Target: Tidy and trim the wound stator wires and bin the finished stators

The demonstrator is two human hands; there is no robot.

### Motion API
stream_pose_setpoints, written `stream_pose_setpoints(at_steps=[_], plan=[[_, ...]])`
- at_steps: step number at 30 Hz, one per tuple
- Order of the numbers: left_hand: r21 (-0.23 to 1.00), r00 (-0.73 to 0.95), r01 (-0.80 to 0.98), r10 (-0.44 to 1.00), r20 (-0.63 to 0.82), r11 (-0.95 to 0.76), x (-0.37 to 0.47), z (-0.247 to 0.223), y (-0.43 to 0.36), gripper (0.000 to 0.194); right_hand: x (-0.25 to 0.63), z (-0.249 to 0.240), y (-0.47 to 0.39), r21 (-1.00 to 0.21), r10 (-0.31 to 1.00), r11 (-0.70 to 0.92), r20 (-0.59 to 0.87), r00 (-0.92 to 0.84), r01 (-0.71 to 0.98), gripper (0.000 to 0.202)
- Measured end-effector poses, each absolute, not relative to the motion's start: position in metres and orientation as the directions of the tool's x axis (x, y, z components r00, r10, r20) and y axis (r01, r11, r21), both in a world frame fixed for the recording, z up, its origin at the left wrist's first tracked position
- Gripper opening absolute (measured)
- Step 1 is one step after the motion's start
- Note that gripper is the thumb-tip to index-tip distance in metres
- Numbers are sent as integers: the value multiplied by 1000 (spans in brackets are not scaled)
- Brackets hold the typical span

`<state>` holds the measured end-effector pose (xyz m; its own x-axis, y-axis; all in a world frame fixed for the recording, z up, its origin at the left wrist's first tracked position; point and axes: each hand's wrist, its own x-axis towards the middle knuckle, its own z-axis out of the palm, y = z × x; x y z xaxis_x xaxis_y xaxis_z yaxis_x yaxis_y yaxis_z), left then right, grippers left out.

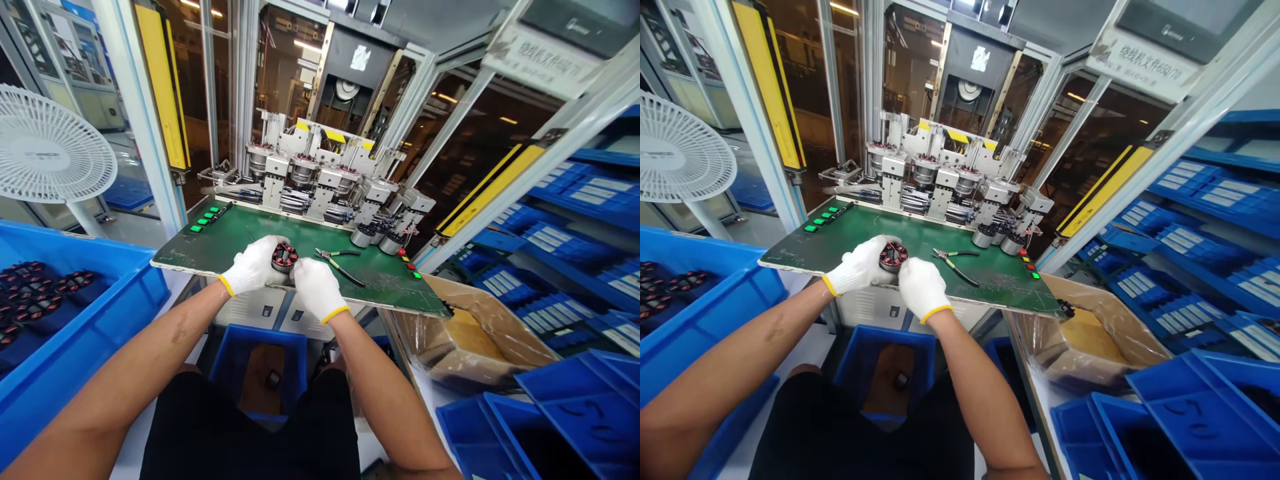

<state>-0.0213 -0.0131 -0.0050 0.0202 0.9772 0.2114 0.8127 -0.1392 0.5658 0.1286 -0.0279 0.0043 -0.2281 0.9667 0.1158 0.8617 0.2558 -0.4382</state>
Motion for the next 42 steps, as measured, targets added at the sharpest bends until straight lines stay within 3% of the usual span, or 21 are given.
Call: stream_pose_setpoints(at_steps=[3, 6, 7, 9, 12, 13, 14, 18, 20, 22, 24, 26, 28, 30, 32, 34, 36, 37, 39, 40, 42], plan=[[585, 41, 799, 983, 181, -141, -23, -6, -12, 73, 141, 7, -19, -649, 931, 258, -31, -363, 716, 37], [601, 32, 785, 979, 202, -150, -23, -7, -13, 71, 152, 8, -22, -582, 918, 350, 56, -393, 734, 44], [602, 30, 783, 977, 213, -155, -23, -7, -13, 70, 155, 10, -26, -506, 913, 394, 121, -389, 768, 41], [602, 26, 783, 975, 219, -156, -22, -8, -13, 68, 160, 17, -34, -228, 863, 496, 235, -447, 838, 34], [597, 39, 787, 978, 205, -156, -22, -7, -13, 67, 157, 31, -36, 195, 736, 612, 215, -642, 766, 29], [593, 49, 789, 979, 200, -161, -23, -7, -13, 68, 154, 34, -32, 244, 724, 615, 203, -659, 750, 29], [591, 53, 790, 979, 196, -161, -23, -6, -13, 68, 151, 36, -27, 181, 751, 602, 202, -628, 778, 30], [599, 24, 792, 985, 170, -123, -23, -3, -15, 67, 145, 24, -3, -393, 926, 368, 74, -370, 843, 41], [611, 13, 784, 987, 160, -109, -22, -3, -16, 68, 147, 10, -6, -525, 938, 287, -16, -347, 801, 53], [618, 18, 778, 987, 162, -115, -22, -3, -15, 68, 151, -3, -23, -607, 937, 280, 6, -348, 744, 61], [613, 21, 781, 986, 168, -121, -23, -4, -14, 70, 154, -12, -44, -582, 915, 395, 178, -362, 711, 56], [606, 21, 786, 985, 172, -122, -23, -4, -14, 71, 153, -15, -58, -354, 843, 514, 377, -383, 781, 44], [602, 23, 788, 983, 180, -129, -23, -4, -14, 70, 148, -16, -59, -77, 801, 474, 451, -393, 877, 40], [602, 20, 789, 983, 182, -127, -23, -4, -15, 68, 143, -16, -51, 33, 836, 356, 434, -335, 934, 39], [604, 27, 786, 983, 179, -132, -23, -4, -15, 68, 139, -18, -40, -66, 872, 318, 412, -264, 946, 38], [606, 25, 785, 984, 175, -128, -22, -4, -14, 69, 137, -20, -30, -393, 920, 337, 329, -212, 855, 39], [604, 9, 790, 986, 165, -108, -22, -5, -12, 72, 140, -20, -23, -748, 959, 263, 137, -247, 609, 42], [603, -3, 792, 988, 157, -93, -22, -6, -12, 73, 143, -19, -21, -851, 954, 192, 44, -297, 488, 44], [607, -13, 791, 988, 152, -82, -22, -6, -12, 74, 153, -13, -19, -893, 933, 156, -6, -359, 422, 46], [610, -12, 788, 988, 155, -87, -22, -5, -12, 74, 159, -9, -18, -842, 931, 239, 59, -359, 483, 43], [616, -4, 782, 987, 163, -99, -22, -3, -14, 72, 170, 4, -20, -545, 882, 472, 270, -387, 693, 35]])
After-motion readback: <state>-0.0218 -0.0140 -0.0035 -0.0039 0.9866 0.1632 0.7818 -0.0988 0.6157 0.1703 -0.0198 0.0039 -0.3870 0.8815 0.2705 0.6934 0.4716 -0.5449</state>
